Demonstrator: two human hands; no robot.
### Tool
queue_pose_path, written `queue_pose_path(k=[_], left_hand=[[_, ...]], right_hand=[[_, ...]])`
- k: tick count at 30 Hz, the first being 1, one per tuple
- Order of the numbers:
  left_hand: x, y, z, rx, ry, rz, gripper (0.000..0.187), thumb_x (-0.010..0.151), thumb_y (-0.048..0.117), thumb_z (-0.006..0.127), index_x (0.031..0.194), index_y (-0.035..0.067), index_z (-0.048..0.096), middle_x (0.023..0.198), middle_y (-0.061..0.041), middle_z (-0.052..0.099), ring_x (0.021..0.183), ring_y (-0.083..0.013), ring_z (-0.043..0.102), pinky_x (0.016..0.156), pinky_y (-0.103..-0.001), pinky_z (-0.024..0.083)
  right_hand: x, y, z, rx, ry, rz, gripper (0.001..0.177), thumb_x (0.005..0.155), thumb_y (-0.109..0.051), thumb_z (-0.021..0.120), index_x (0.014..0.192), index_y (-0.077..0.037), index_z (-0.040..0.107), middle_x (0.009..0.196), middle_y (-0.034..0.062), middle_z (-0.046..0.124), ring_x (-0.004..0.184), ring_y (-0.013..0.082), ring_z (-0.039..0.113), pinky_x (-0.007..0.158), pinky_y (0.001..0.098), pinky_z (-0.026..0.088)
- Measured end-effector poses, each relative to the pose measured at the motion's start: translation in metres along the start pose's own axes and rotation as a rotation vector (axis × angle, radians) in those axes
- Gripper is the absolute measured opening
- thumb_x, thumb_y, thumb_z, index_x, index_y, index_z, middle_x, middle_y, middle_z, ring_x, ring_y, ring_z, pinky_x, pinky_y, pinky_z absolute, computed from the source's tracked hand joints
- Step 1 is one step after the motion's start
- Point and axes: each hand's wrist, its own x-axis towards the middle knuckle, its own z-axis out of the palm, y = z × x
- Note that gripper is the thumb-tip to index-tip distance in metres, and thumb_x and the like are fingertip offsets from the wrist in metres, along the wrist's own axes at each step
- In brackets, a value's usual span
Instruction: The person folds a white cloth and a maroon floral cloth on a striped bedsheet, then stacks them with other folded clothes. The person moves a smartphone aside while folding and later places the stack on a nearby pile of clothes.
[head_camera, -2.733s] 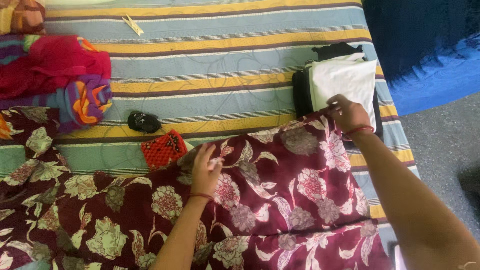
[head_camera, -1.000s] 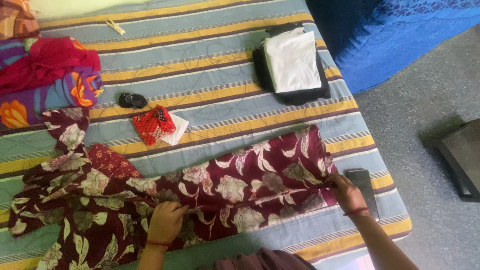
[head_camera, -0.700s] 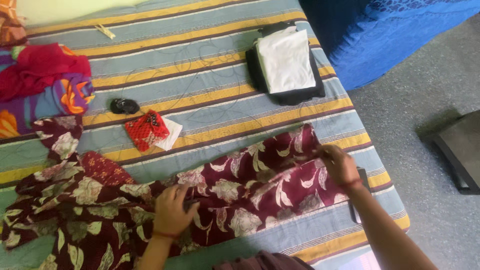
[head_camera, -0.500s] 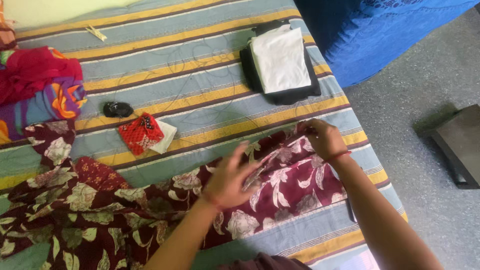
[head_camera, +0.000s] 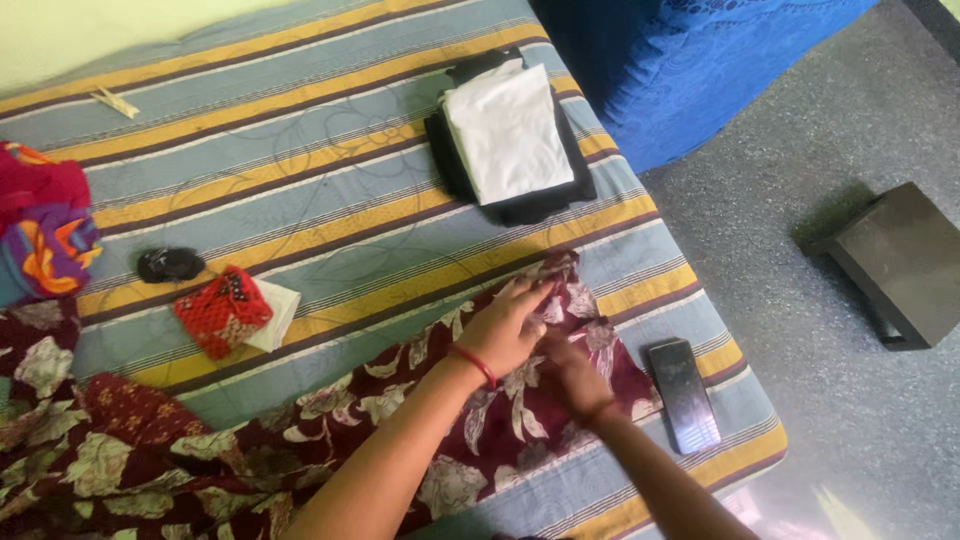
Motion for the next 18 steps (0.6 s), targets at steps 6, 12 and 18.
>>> queue_pose_path(k=[6,12,18], left_hand=[[-0.014,0.024,0.015,0.108,-0.185,-0.069,0.055,0.094,0.01,0.066,0.147,0.006,0.05,0.156,-0.018,0.046,0.125,-0.0298,0.061,0.105,-0.036,0.053],[-0.023,0.045,0.047,0.2,-0.493,0.074,0.09,0.079,0.027,0.077,0.158,0.03,0.035,0.17,-0.022,0.02,0.139,-0.0401,0.037,0.108,-0.058,0.037],[-0.054,0.024,0.047,0.072,-0.544,-0.011,0.09,0.081,0.04,0.083,0.156,0.034,0.035,0.167,-0.02,0.021,0.152,-0.0414,0.021,0.117,-0.065,0.02]], right_hand=[[0.044,0.059,0.053,-0.209,-0.374,0.474,0.057,0.093,-0.044,0.061,0.143,-0.02,0.054,0.147,0.0066,0.057,0.138,0.0253,0.051,0.117,0.0455,0.043],[0.012,0.177,0.005,-0.845,-0.196,0.409,0.024,0.096,-0.037,0.063,0.117,-0.027,0.066,0.154,0.0092,0.049,0.15,0.0383,0.036,0.126,0.0547,0.03],[-0.054,0.161,-0.022,-0.312,0.454,0.516,0.037,0.093,-0.016,0.061,0.128,-0.008,0.066,0.143,0.0234,0.057,0.137,0.0445,0.048,0.115,0.0533,0.041]])
